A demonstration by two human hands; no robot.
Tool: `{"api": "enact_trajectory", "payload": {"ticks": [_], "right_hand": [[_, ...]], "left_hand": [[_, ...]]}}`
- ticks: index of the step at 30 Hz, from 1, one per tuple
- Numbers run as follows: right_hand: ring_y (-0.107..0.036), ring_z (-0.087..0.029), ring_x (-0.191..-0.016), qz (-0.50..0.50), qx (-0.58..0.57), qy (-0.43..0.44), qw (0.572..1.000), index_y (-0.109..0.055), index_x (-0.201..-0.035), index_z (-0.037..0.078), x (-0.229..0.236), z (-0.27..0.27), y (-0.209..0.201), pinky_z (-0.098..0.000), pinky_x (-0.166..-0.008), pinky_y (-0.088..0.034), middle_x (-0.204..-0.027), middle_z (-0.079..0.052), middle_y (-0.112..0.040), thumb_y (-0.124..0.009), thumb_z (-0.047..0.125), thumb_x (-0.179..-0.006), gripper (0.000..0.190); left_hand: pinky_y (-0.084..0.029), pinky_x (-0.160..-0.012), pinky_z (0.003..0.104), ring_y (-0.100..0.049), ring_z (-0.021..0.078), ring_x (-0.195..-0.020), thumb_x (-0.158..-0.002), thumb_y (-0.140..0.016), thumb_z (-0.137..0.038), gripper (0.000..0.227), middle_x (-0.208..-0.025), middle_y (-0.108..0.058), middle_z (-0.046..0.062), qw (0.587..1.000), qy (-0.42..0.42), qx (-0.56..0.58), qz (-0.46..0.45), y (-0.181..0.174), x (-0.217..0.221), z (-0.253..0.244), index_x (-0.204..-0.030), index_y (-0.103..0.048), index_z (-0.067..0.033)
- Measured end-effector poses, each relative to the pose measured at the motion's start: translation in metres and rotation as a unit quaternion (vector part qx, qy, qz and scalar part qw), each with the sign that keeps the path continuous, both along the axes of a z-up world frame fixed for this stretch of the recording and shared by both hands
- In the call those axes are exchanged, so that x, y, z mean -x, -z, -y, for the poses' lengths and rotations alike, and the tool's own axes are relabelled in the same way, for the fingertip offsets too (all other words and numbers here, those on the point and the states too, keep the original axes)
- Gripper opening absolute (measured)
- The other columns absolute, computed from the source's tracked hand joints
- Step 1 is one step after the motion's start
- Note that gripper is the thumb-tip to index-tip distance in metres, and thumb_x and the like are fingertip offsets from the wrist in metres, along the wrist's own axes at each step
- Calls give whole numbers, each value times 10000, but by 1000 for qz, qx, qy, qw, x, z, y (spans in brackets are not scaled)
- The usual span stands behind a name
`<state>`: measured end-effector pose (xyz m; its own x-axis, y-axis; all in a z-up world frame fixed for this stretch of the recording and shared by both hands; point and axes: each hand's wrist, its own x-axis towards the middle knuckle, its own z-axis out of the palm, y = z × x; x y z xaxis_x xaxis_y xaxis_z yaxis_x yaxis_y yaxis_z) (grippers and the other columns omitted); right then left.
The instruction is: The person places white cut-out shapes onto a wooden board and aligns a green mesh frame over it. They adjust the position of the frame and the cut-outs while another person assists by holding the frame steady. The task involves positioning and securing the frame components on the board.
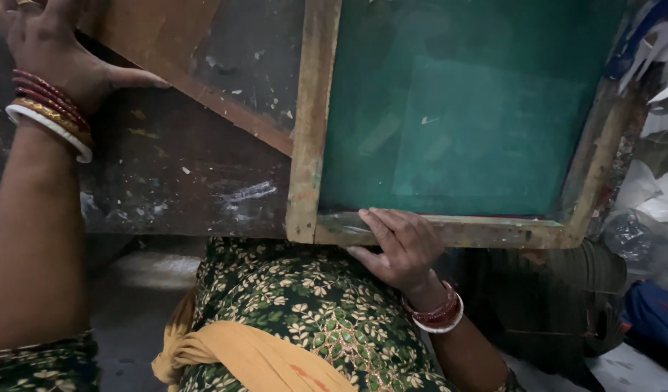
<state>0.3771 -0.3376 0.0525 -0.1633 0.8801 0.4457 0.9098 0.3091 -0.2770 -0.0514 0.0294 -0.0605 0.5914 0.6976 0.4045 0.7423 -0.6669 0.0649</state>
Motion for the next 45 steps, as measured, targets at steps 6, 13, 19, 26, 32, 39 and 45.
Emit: {"api": "enact_trajectory", "payload": {"ticks": [6, 13, 19, 26, 32, 39, 45], "right_hand": [[-703, -256, -1011, 7, -2, 1, 1000, -736, -1189, 64, 1, -1, -2, -393, -881, -560, -1119, -62, -706, -853, 412, -824, 518], [-700, -260, -1014, 4, 2, 2, 1000, -730, -1186, 67, 0, -1, -1, -402, -889, -560, -1132, -66, -706, -853, 403, -805, 522], [-689, -256, -1043, 7, 14, -2, 1000, -725, -1198, 65, -1, 2, -1, -407, -908, -555, -1153, -69, -705, -852, 395, -815, 522], [-688, -263, -1045, 0, 22, -3, 1000, -721, -1207, 68, -1, 1, -4, -408, -908, -555, -1157, -72, -699, -857, 393, -828, 518], [-689, -271, -1040, -1, 25, -3, 1000, -721, -1204, 76, -1, 1, -5, -414, -902, -553, -1148, -72, -699, -867, 385, -813, 519], [-691, -272, -1054, 6, 25, -8, 1000, -713, -1220, 63, -1, 1, -2, -410, -911, -560, -1174, -77, -690, -856, 384, -838, 520], [-691, -264, -1043, 28, 7, 1, 1000, -720, -1222, 74, 0, 2, 3, -408, -895, -558, -1163, -68, -690, -784, 458, -891, 511]], "left_hand": [[-307, -1198, 588, -413, 380, -1499, -688, -731, -819, 1090, -1528, -504, 113, 1000, -4, 10, -8, -7, -4, 4, -1523, -530, -148], [-330, -1173, 580, -435, 357, -1472, -631, -745, -820, 1109, -1475, -511, 100, 999, -15, -14, -35, 4, 3, -1, -1496, -528, -161], [-352, -1192, 553, -453, 306, -1402, -615, -772, -784, 1071, -1387, -536, 61, 999, -7, 26, -23, -1, 0, 1, -1448, -520, -159], [-374, -1167, 533, -447, 301, -1433, -617, -796, -792, 1147, -1494, -535, 65, 999, -6, -5, -32, -3, -4, 6, -1522, -499, -154], [-408, -1163, 508, -438, 308, -1429, -646, -772, -786, 1133, -1529, -471, 101, 999, -2, -30, -44, -6, -3, 5, -1541, -485, -154], [-397, -1157, 501, -462, 304, -1401, -635, -743, -812, 1147, -1483, -532, 114, 998, 2, -45, -49, 5, 2, 0, -1530, -493, -140], [-313, -1206, 507, -432, 359, -1458, -590, -777, -847, 1193, -1431, -575, 89, 994, -7, -82, -78, -8, -7, 12, -1521, -510, -150]]}}
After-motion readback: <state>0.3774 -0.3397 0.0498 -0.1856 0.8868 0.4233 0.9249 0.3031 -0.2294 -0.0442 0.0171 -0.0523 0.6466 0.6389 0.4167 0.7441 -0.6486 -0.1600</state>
